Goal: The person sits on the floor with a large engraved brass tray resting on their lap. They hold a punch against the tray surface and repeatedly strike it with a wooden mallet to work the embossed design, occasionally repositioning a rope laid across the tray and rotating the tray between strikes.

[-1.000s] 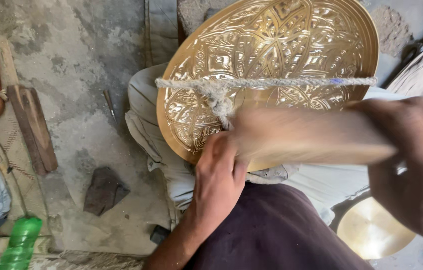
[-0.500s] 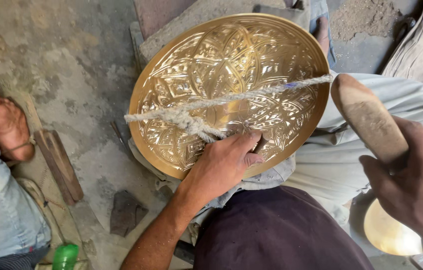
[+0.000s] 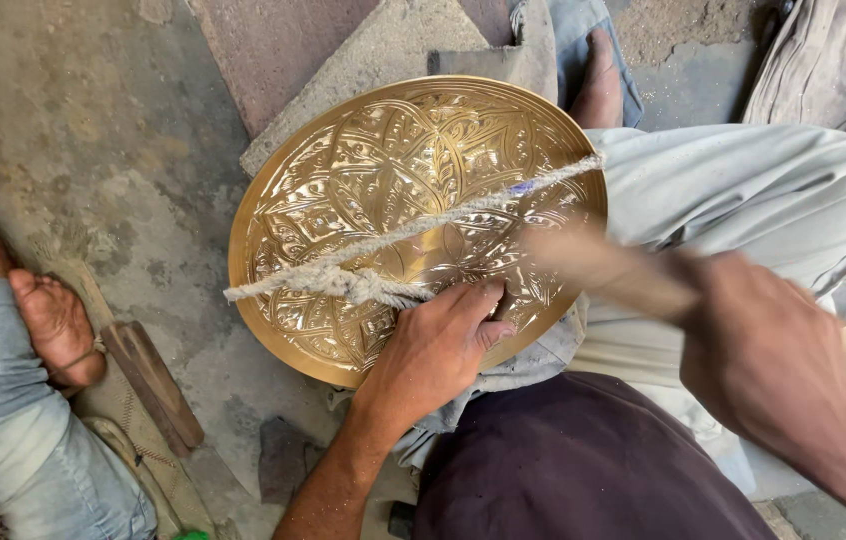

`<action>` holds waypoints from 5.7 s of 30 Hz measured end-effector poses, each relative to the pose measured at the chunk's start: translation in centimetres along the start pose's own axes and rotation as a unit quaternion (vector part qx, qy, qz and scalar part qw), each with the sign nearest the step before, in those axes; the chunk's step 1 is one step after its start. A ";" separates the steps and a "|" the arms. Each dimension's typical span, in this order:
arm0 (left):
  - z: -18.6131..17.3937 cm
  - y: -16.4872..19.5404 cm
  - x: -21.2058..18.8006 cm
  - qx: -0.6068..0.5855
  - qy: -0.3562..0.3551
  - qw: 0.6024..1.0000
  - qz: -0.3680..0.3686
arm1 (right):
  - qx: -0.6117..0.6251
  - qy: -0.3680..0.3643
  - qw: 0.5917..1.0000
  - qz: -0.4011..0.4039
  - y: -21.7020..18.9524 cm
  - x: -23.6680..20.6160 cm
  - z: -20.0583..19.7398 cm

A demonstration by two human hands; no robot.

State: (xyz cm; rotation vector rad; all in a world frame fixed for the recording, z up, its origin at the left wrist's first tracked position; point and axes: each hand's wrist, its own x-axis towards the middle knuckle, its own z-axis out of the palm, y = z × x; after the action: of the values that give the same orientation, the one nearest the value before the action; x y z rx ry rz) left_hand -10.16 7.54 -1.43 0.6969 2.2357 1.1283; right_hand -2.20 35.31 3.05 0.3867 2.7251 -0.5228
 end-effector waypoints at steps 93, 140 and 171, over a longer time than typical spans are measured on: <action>2.0 -0.1 2.0 0.023 0.008 1.000 0.007 | -0.060 0.062 0.994 -0.064 1.1 1.6 -1.0; -2.1 -0.5 -18.9 -0.101 0.469 0.863 -0.159 | 0.144 0.198 0.969 -0.043 -8.8 -4.3 6.7; 0.4 1.9 -6.0 -0.072 0.134 0.985 0.080 | 0.107 -0.019 0.964 0.244 -0.7 -9.8 6.0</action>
State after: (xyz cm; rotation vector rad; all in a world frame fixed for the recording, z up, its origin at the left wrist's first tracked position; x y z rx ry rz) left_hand -5.16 4.90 1.32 0.7102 2.3193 1.5266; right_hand 8.04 30.34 1.70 1.0547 2.4103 -0.6705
